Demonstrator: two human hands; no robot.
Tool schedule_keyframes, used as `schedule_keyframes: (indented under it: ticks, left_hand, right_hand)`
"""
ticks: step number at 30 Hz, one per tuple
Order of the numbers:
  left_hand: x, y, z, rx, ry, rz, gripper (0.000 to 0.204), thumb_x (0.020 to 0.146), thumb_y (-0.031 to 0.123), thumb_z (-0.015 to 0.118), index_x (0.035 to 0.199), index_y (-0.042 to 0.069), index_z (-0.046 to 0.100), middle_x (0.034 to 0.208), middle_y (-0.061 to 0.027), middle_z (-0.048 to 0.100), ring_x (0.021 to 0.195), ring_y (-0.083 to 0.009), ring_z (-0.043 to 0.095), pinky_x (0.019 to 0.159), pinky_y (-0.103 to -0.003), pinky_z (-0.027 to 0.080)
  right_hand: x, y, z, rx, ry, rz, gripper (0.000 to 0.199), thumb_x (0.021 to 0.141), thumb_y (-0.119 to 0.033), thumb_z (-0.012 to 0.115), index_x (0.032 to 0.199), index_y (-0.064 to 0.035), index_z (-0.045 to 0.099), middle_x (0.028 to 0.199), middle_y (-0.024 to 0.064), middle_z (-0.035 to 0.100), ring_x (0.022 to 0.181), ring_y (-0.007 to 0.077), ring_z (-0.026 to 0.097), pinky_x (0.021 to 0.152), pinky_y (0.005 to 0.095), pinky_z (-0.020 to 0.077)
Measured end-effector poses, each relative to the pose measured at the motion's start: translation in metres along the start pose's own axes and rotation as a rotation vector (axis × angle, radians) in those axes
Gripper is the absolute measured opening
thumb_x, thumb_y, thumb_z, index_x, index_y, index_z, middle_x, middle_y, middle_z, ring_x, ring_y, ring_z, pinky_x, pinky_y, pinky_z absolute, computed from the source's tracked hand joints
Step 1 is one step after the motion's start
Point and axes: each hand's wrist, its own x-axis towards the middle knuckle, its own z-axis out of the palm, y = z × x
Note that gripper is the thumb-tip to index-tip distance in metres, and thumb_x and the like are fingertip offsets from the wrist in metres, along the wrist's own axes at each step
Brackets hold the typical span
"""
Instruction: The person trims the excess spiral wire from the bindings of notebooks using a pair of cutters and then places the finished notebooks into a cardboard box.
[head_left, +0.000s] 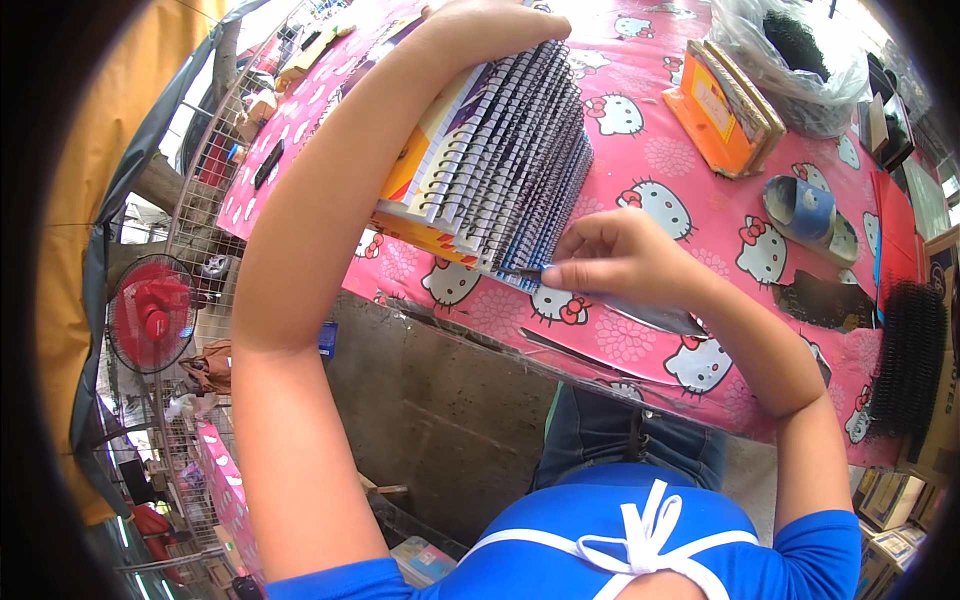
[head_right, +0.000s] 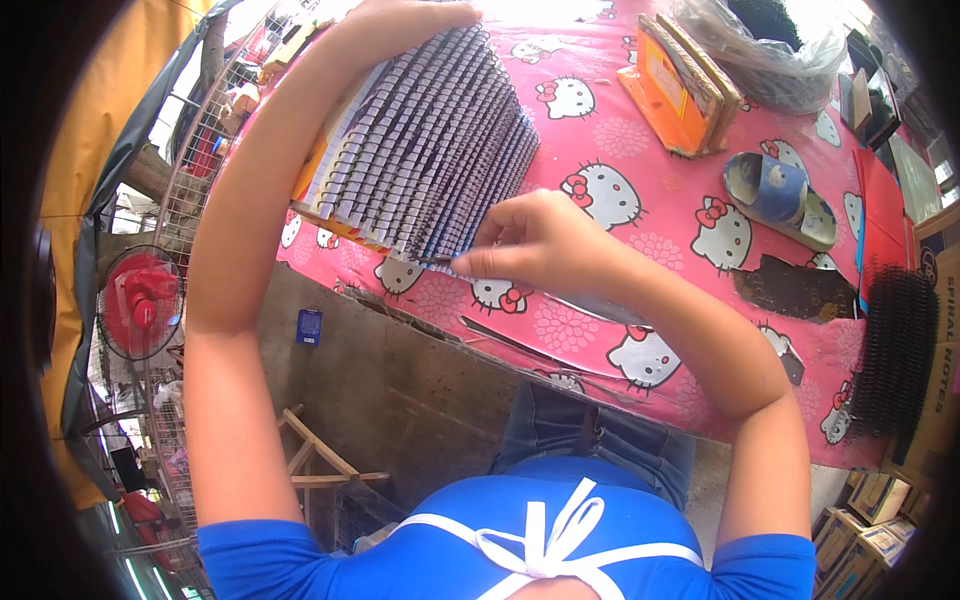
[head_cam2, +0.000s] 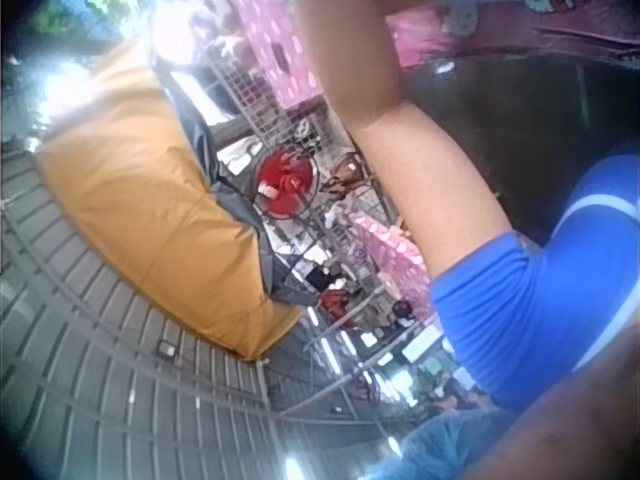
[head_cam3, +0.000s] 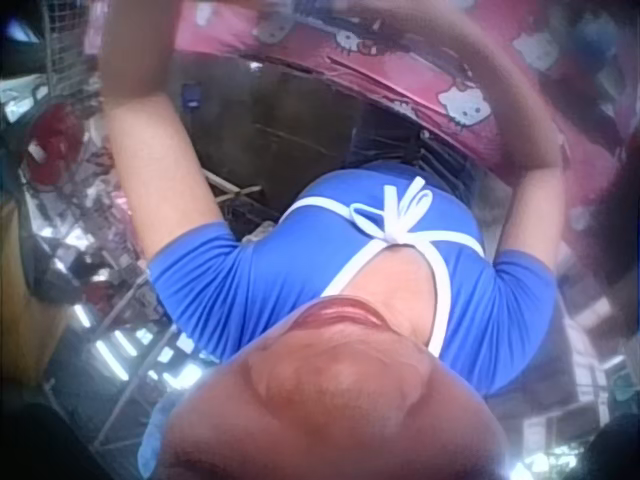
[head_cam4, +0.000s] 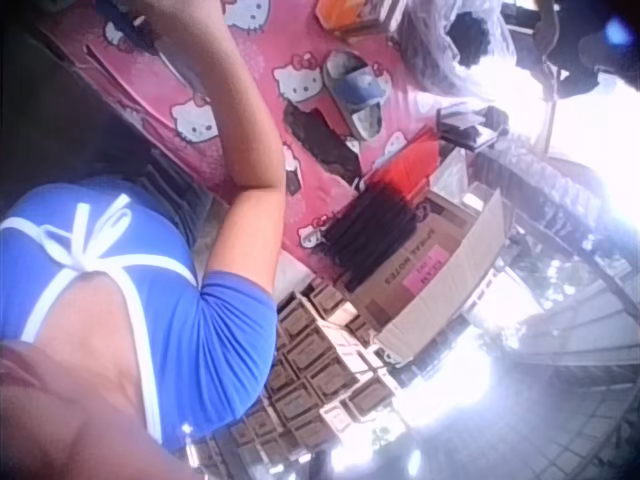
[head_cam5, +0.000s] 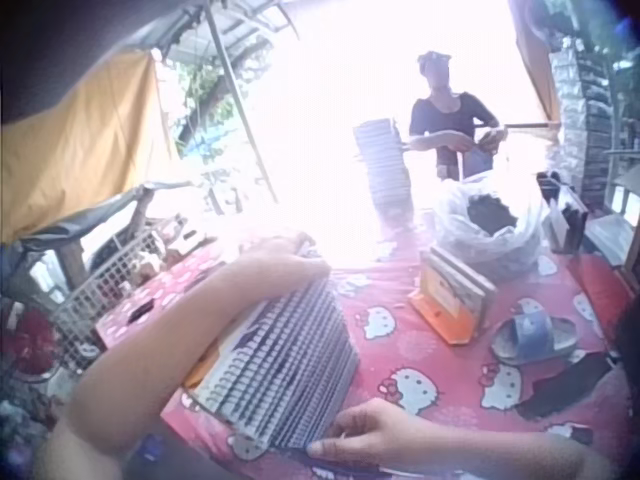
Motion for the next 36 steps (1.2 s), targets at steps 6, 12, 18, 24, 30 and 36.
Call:
schedule_keyframes:
  ticks: [6,12,18,24,30,36]
  left_hand:
    - [0.003,0.0,0.003,0.037,0.005,-0.022,0.063,0.076,0.043,0.055,0.123,0.0,0.056,0.119,-0.0275,0.058,0.115,-0.0369,0.054,0.099,-0.039,0.041]
    - [0.0,0.005,-0.002,0.06,-0.01,-0.071,0.062,0.076,0.042,0.055,0.122,0.001,0.057,0.117,-0.0266,0.06,0.114,-0.036,0.056,0.098,-0.039,0.041]
    - [-0.006,0.009,-0.003,0.016,0.002,-0.018,0.06,0.075,0.042,0.056,0.121,0.003,0.058,0.114,-0.0252,0.061,0.11,-0.0345,0.058,0.096,-0.039,0.043]
    - [-0.006,0.014,-0.005,-0.066,-0.061,0.003,0.06,0.076,0.041,0.057,0.121,0.001,0.057,0.114,-0.0266,0.061,0.109,-0.0348,0.058,0.096,-0.039,0.043]
    - [-0.001,0.001,-0.002,0.002,0.012,0.05,0.062,0.077,0.042,0.057,0.12,-0.003,0.057,0.115,-0.0276,0.06,0.111,-0.036,0.057,0.097,-0.039,0.042]
    - [0.002,-0.001,0.001,0.015,-0.002,0.007,0.063,0.077,0.042,0.057,0.12,-0.004,0.056,0.115,-0.0288,0.059,0.111,-0.0369,0.057,0.098,-0.039,0.042]
  right_hand:
    - [-0.009,0.004,0.007,-0.34,0.203,-0.334,0.036,0.078,-0.026,0.076,0.101,-0.0015,0.063,0.085,0.0074,0.065,0.075,0.0174,0.062,0.067,0.0311,0.0482]
    - [-0.01,0.015,0.015,-0.914,0.542,-0.784,0.049,0.069,-0.033,0.078,0.107,-0.008,0.061,0.101,0.0083,0.059,0.095,0.0269,0.056,0.087,0.0428,0.0417]
    - [0.004,0.001,-0.008,0.004,-0.037,0.061,0.039,0.077,-0.034,0.077,0.091,0.0007,0.066,0.07,0.0088,0.066,0.065,0.0184,0.065,0.06,0.0346,0.0515]
    - [-0.006,0.024,0.002,-0.366,0.227,-0.383,0.044,0.075,-0.035,0.078,0.101,-0.0021,0.063,0.083,0.0101,0.065,0.081,0.0198,0.066,0.071,0.0365,0.052]
    - [-0.01,0.026,0.014,-0.895,0.559,-0.787,0.047,0.063,-0.029,0.079,0.101,-0.0099,0.058,0.097,0.0055,0.056,0.092,0.0228,0.055,0.08,0.0378,0.0413]
    - [-0.015,0.024,0.015,-0.958,0.554,-0.738,0.044,0.063,-0.031,0.079,0.098,-0.0092,0.063,0.094,0.0058,0.057,0.084,0.0219,0.056,0.075,0.0379,0.0417]
